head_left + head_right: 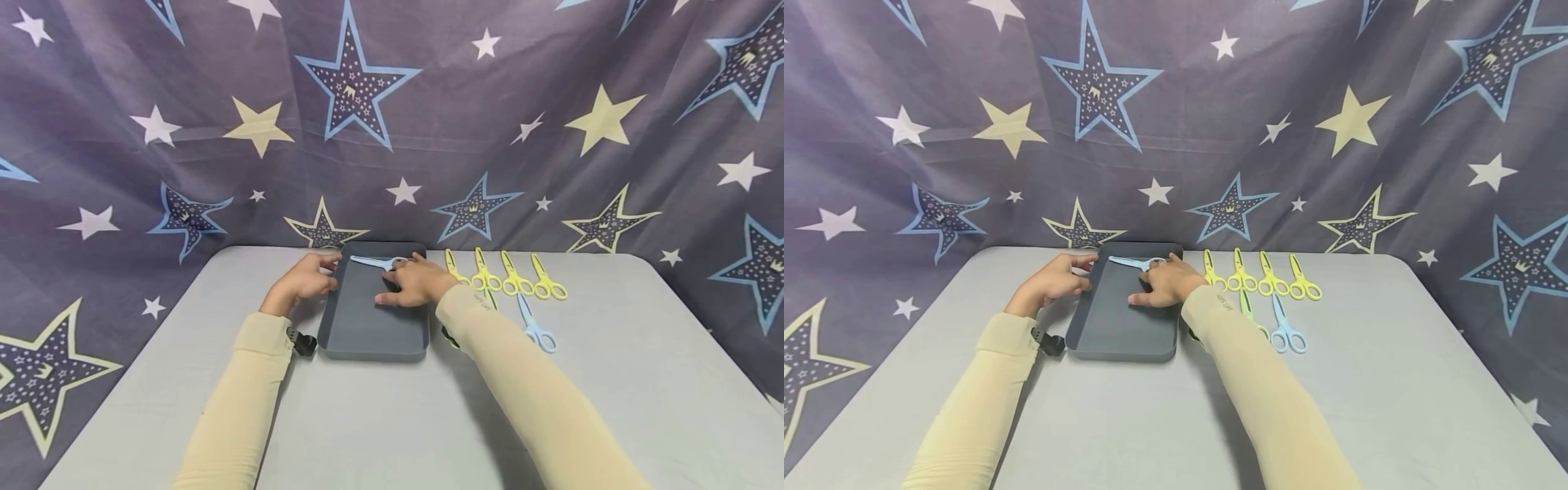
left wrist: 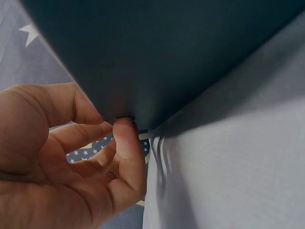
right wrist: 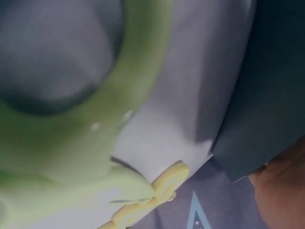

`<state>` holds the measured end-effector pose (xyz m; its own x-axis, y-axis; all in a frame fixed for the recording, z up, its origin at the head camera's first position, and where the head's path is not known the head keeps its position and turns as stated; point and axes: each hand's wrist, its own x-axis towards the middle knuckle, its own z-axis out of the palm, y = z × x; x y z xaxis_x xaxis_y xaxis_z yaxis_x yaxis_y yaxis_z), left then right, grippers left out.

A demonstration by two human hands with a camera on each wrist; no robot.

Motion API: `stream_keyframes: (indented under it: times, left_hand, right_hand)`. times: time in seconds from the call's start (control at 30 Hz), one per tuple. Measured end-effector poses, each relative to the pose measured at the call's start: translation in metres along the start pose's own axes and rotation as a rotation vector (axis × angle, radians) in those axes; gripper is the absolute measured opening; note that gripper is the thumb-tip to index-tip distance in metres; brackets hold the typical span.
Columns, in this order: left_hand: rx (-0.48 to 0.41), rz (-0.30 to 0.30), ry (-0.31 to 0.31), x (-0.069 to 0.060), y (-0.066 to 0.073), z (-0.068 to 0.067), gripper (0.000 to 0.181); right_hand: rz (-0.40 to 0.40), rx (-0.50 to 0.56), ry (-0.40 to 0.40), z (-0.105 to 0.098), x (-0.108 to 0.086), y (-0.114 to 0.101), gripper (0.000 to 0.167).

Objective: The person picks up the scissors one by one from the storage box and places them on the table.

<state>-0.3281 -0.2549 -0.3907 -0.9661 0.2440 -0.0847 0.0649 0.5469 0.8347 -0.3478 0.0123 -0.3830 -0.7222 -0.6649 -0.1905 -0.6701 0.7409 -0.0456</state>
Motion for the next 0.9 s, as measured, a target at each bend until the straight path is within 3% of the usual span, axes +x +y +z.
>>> stream_keyframes:
  times: [0.27,0.9]
  left_hand:
    - [0.009,0.004,0.005,0.002,-0.002,0.000,0.082]
    - [0.030,0.003,0.005,0.002,-0.002,0.000,0.080]
  right_hand:
    - [-0.021,-0.050,0.000,-0.001,-0.006,-0.012,0.082]
    - [-0.023,-0.054,-0.055,-0.007,-0.031,-0.042,0.081]
